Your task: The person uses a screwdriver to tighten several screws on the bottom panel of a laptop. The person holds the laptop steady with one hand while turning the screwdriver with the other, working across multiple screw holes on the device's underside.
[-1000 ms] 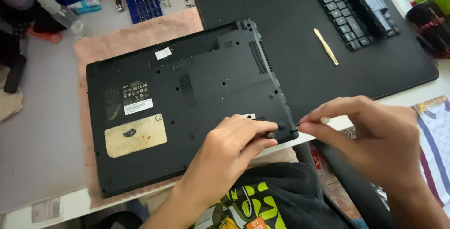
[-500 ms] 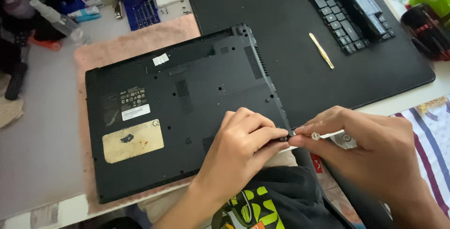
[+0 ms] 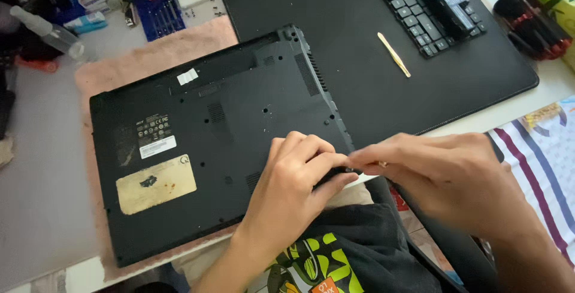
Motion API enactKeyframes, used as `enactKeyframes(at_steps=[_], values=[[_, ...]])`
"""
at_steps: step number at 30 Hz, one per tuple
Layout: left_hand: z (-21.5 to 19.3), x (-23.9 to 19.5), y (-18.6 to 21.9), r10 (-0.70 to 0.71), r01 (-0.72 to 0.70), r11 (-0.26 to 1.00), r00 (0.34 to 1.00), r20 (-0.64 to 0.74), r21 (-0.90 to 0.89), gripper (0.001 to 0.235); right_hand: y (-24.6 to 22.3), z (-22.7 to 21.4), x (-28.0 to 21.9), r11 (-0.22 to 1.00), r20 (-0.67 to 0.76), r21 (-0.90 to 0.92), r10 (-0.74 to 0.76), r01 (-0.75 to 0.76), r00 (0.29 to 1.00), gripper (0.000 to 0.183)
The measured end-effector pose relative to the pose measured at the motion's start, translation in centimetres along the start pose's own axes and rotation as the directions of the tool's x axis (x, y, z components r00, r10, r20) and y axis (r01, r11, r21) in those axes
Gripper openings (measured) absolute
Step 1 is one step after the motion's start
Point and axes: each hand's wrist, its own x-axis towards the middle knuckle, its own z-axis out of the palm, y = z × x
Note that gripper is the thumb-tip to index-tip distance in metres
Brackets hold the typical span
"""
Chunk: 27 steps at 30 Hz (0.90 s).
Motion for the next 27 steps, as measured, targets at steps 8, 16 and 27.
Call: enactKeyframes(at_steps=[8,16,27], values=[[-0.3,0.0,0.4,-0.011,0.01,1.0,0.999,-0.048,-0.011,0.018,0.7,0.4,-0.1,0.992,0.115,0.129,-0.013,-0.002,0.993,0.026],[-0.1,0.0,0.4,0.003,-0.001,1.0,0.998,-0.064,0.022,0.019,0.1,1.2,0.5,0.983,-0.031,0.147,-0.106,0.109,0.994,0.014],[0.2,0.0,0.4,-0.008,0.011,0.999,0.997,-0.08,0.035,0.018,-0.5,0.2,0.4,0.979,-0.059,0.203,-0.012,0.023,0.998,0.023]])
